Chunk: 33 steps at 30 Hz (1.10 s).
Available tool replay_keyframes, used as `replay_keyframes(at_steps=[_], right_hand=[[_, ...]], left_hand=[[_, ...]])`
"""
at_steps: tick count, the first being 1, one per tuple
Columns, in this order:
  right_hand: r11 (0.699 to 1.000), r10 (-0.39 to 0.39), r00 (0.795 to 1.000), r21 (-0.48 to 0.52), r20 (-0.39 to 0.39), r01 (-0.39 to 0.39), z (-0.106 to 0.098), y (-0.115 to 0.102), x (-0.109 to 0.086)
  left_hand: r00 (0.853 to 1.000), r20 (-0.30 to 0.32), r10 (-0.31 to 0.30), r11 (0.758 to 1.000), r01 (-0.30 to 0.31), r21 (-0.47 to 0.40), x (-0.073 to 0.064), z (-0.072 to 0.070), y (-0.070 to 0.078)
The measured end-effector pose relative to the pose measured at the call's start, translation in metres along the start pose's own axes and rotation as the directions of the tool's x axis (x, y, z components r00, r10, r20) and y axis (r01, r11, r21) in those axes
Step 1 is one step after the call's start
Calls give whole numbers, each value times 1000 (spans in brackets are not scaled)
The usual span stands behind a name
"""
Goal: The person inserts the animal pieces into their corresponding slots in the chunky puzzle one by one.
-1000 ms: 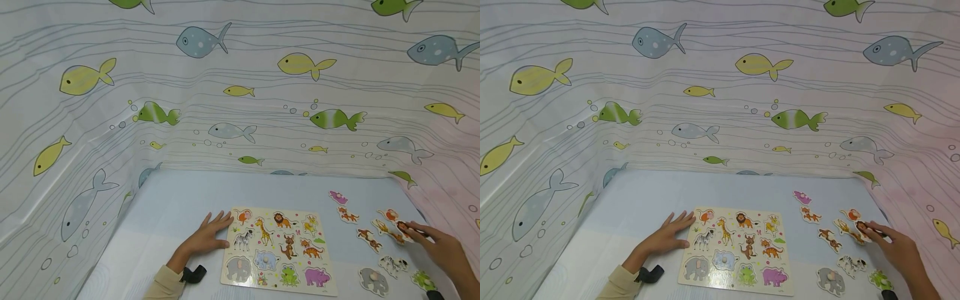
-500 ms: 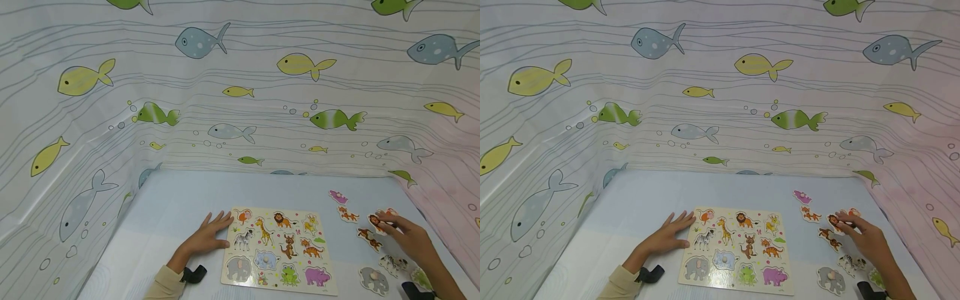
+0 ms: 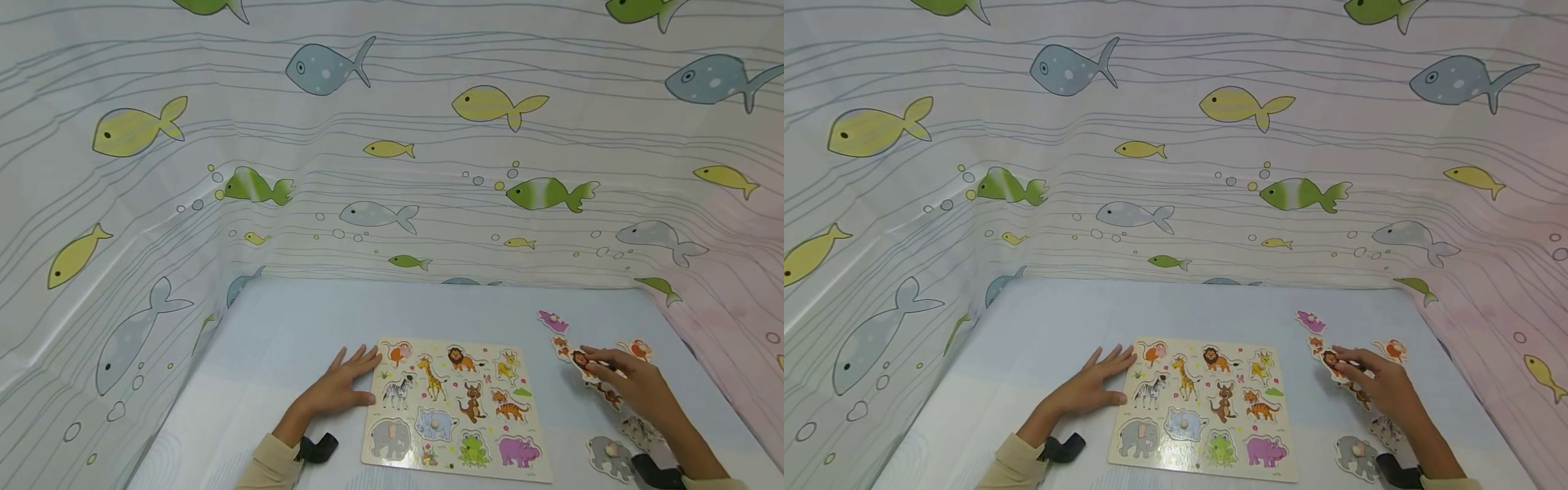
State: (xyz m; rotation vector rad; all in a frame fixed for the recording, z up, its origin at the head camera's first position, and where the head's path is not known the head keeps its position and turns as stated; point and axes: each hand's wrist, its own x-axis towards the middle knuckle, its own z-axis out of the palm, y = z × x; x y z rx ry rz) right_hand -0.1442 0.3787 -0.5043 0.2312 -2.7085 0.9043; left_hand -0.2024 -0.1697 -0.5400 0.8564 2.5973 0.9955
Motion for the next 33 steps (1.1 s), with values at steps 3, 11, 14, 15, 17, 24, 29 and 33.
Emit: replay_keyframes(at_steps=[3, 11, 14, 15, 17, 24, 29, 33], right_hand=[[999, -37, 999, 36, -11, 38, 5, -5, 4], [989, -126, 991, 76, -45, 129, 23, -10, 16], [992, -94, 995, 81, -19, 96, 29, -16, 20], [994, -84, 996, 75, -10, 84, 32, -19, 22], [995, -66, 998, 77, 5, 65, 36, -25, 25], [981, -121, 992, 156, 37, 114, 52, -40, 35], [970, -157, 986, 194, 53, 144, 62, -48, 41], [966, -188, 981, 192, 56, 174, 69, -57, 44]], left_hand=[[1000, 0, -2, 1000, 2, -1, 0, 0, 0], [1000, 3, -8, 1000, 8, -5, -1, 0, 1], [1000, 3, -9, 1000, 9, -5, -2, -1, 2], [1000, 3, -9, 1000, 9, -6, -2, -1, 2], [1000, 3, -8, 1000, 8, -5, -2, -1, 3], [1000, -1, -16, 1000, 16, 3, -1, -2, 4], [1000, -1, -23, 1000, 23, 2, -1, -2, 5], [1000, 1, -25, 1000, 25, 2, -1, -1, 6]])
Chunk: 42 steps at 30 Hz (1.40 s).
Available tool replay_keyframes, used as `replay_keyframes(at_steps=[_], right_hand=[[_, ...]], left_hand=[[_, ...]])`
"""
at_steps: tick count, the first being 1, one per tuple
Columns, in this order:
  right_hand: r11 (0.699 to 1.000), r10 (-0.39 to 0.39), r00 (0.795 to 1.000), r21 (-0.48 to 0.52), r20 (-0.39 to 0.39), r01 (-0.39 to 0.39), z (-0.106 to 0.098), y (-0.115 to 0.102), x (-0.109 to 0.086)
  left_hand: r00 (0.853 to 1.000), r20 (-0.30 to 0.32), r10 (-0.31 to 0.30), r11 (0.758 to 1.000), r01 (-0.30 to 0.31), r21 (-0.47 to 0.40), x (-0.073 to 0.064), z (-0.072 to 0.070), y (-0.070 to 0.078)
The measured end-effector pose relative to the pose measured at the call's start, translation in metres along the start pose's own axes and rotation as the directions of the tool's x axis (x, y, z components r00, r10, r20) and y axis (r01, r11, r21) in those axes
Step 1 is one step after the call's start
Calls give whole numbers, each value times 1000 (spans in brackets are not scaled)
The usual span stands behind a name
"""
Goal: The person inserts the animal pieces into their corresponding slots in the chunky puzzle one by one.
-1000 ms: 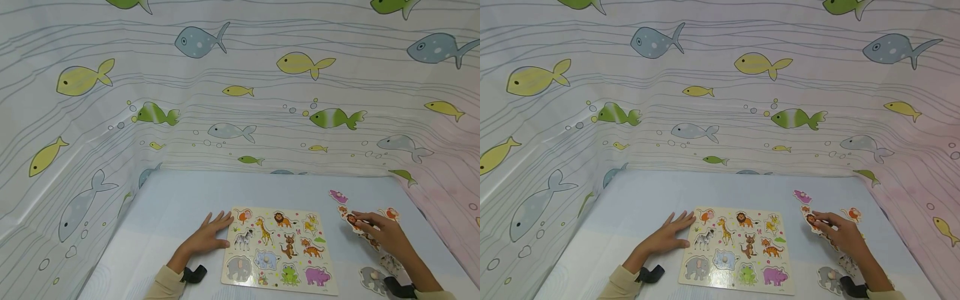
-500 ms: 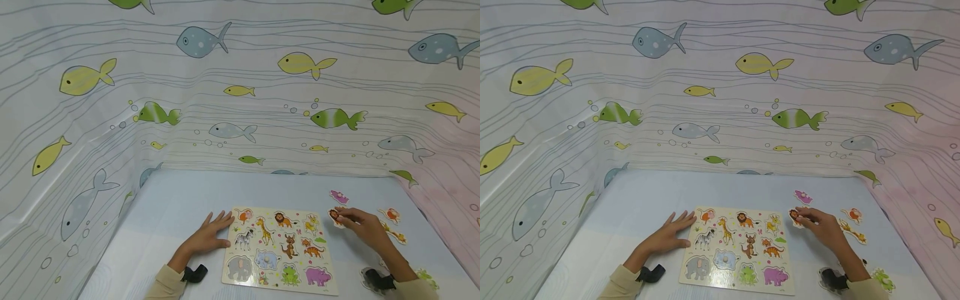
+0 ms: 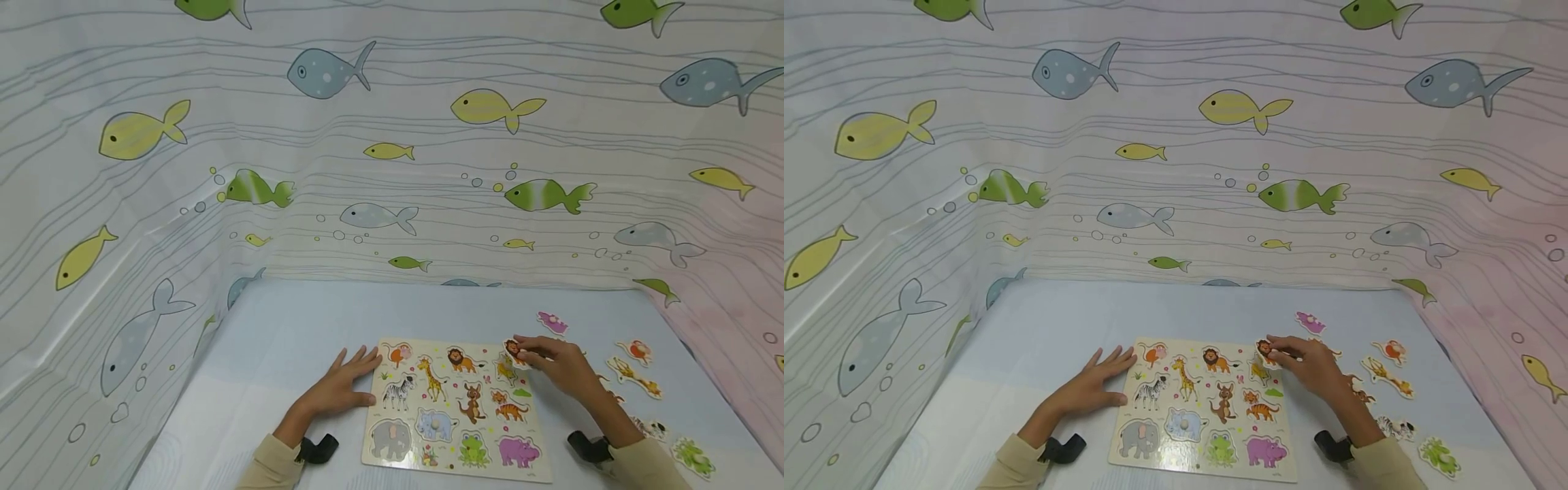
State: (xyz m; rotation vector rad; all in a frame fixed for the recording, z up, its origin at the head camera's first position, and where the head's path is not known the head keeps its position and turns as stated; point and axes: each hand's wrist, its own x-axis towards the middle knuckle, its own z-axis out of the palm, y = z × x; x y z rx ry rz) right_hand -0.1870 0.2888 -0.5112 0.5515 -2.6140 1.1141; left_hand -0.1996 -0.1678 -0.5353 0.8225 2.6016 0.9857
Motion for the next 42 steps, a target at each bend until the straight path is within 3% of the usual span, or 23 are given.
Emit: replay_keyframes(at_steps=[8, 16, 22, 33, 42], right_hand=[[990, -91, 996, -106, -11, 90, 17, -17, 13], [996, -75, 997, -39, 31, 76, 36, -29, 23], [1000, -5, 998, -10, 68, 5, 46, -36, 28], [999, 7, 996, 44, 86, -11, 60, -41, 37], [984, 161, 982, 62, 102, -168, 73, -37, 34]], left_hand=[[1000, 5, 5, 1000, -5, 3, 1, 0, -1], [1000, 0, 4, 1000, -4, 1, 1, 1, -2], [1000, 1, 7, 1000, -7, -8, 1, 1, -2], [1000, -1, 13, 1000, -13, -6, 1, 0, -2], [1000, 5, 24, 1000, -24, -4, 1, 1, -5]])
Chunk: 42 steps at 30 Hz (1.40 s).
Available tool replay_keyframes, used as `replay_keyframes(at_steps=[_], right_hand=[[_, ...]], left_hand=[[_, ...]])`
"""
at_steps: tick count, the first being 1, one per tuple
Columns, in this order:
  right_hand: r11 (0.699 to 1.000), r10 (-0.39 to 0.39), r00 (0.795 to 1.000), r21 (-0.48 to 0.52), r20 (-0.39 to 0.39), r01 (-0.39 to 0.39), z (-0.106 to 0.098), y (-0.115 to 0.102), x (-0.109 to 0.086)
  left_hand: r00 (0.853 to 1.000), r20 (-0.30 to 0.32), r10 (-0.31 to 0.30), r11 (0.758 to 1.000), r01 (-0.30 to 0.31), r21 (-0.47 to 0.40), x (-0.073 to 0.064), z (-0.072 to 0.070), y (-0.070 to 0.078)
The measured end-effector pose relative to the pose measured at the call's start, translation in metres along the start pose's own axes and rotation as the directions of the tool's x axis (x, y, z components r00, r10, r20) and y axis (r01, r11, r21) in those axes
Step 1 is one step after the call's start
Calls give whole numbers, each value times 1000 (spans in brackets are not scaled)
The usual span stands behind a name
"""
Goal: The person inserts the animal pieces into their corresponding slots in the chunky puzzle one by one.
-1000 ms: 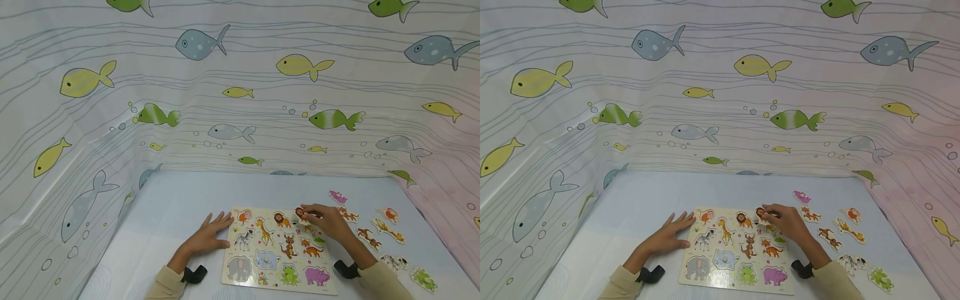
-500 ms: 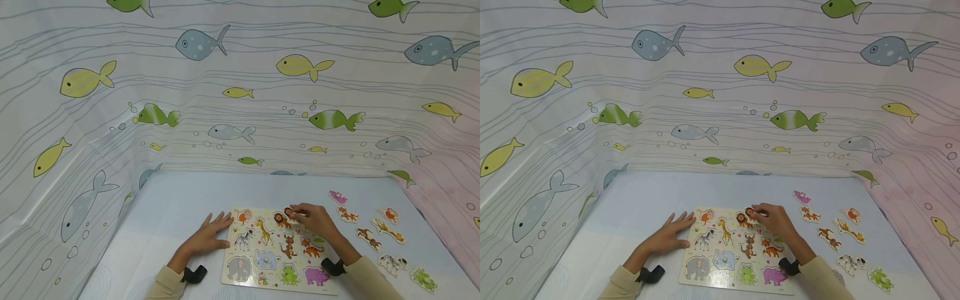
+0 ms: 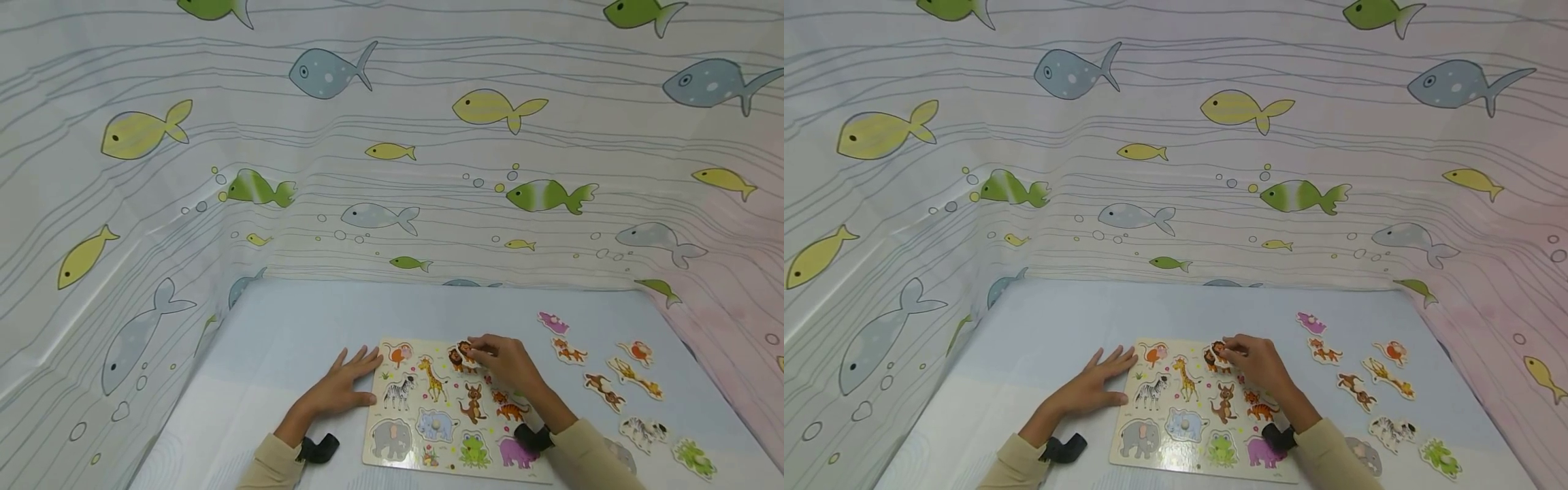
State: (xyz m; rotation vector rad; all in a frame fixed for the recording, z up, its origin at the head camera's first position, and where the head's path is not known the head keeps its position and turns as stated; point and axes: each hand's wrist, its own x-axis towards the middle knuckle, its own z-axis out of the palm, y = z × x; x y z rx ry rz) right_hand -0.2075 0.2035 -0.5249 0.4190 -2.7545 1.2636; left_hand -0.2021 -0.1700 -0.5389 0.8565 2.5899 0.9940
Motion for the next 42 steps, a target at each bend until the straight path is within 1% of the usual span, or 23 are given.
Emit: replay_keyframes(at_steps=[4, 7, 9, 14, 16, 21, 25, 32, 38, 42], right_hand=[[999, -44, 999, -6, -25, 44, 4, 1, 0], [996, -87, 996, -21, -30, 86, 7, 1, -2], [995, -96, 995, -21, -32, 95, 10, 1, -3], [996, -91, 994, -17, -67, 90, 12, -3, -4], [996, -86, 993, -22, -77, 84, 13, -3, -4], [995, -94, 993, -45, -71, 91, 17, 1, -3], [994, -95, 992, -64, -82, 90, 21, 2, -3], [985, -121, 987, -136, -109, 106, 28, 2, -4], [986, -110, 986, -138, -123, 92, 31, 1, -4], [988, -108, 987, -123, -122, 92, 33, 1, -3]], left_hand=[[1000, 0, 10, 1000, -10, -2, 0, -1, 0], [1000, 7, 11, 1000, -11, -6, 0, -3, 1], [1000, 10, 19, 1000, -19, -9, 1, -4, 2], [999, 8, 40, 999, -40, -4, 2, -5, 3], [999, 9, 36, 999, -36, 1, 3, -5, 3], [1000, 7, 31, 1000, -31, 3, 3, -4, 2], [1000, 10, 27, 1000, -27, 0, 2, -3, 1], [1000, 10, 22, 1000, -22, -6, 1, -2, 0], [1000, 10, 20, 1000, -20, -17, 0, -2, 0], [1000, 6, 19, 1000, -18, -17, -1, -2, -1]])
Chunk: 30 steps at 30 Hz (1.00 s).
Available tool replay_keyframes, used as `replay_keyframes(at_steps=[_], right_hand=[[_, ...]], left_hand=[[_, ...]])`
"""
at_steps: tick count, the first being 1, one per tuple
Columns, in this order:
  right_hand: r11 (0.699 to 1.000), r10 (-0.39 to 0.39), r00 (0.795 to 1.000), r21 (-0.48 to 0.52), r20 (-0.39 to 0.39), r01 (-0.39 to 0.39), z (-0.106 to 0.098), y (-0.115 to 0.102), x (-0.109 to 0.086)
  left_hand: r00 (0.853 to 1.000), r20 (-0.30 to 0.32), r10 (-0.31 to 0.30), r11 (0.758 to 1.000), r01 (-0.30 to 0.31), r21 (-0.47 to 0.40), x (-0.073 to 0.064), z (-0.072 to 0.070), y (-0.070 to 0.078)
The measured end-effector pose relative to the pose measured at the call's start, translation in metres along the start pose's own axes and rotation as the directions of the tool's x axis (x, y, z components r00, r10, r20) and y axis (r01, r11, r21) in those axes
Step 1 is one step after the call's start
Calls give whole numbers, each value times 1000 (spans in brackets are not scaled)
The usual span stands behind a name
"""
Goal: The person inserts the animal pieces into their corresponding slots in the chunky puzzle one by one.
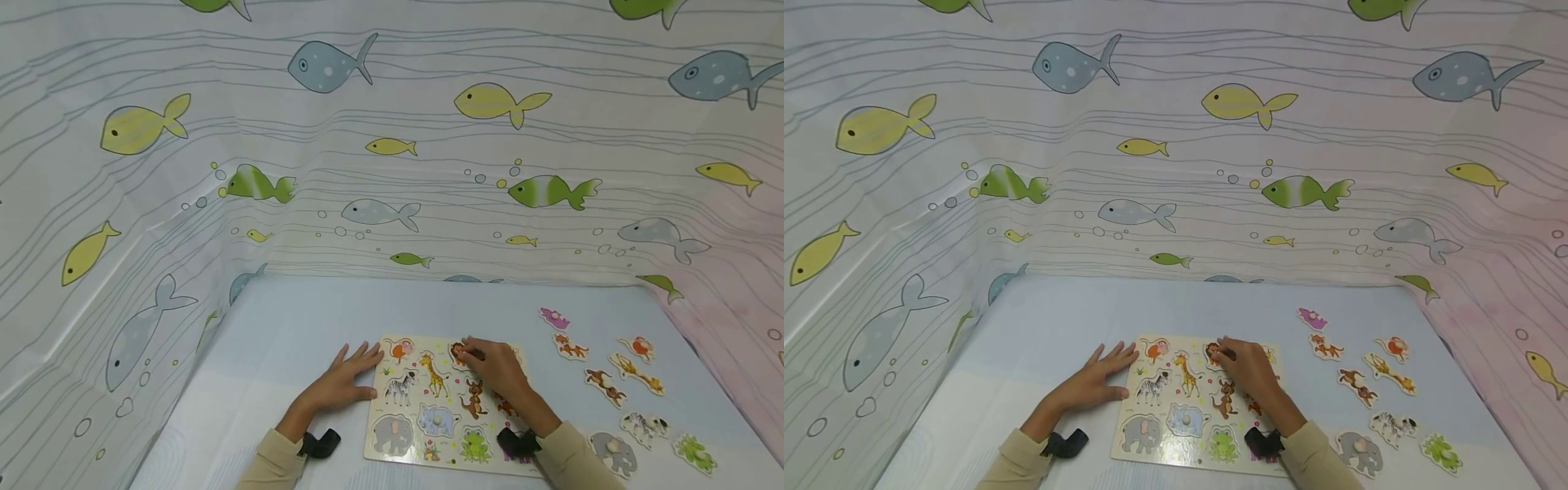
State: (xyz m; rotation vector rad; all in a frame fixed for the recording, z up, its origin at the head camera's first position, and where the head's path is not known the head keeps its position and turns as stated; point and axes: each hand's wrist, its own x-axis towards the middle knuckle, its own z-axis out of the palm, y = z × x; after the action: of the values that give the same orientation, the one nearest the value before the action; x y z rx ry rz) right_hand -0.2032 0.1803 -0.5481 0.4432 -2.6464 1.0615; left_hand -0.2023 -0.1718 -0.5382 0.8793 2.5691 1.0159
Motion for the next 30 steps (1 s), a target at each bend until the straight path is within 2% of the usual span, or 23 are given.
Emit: replay_keyframes(at_steps=[30], right_hand=[[999, -6, 1000, -47, -9, 5, 3, 0, -1]], left_hand=[[1000, 1, -3, 1000, 3, 4, 1, -1, 1]])
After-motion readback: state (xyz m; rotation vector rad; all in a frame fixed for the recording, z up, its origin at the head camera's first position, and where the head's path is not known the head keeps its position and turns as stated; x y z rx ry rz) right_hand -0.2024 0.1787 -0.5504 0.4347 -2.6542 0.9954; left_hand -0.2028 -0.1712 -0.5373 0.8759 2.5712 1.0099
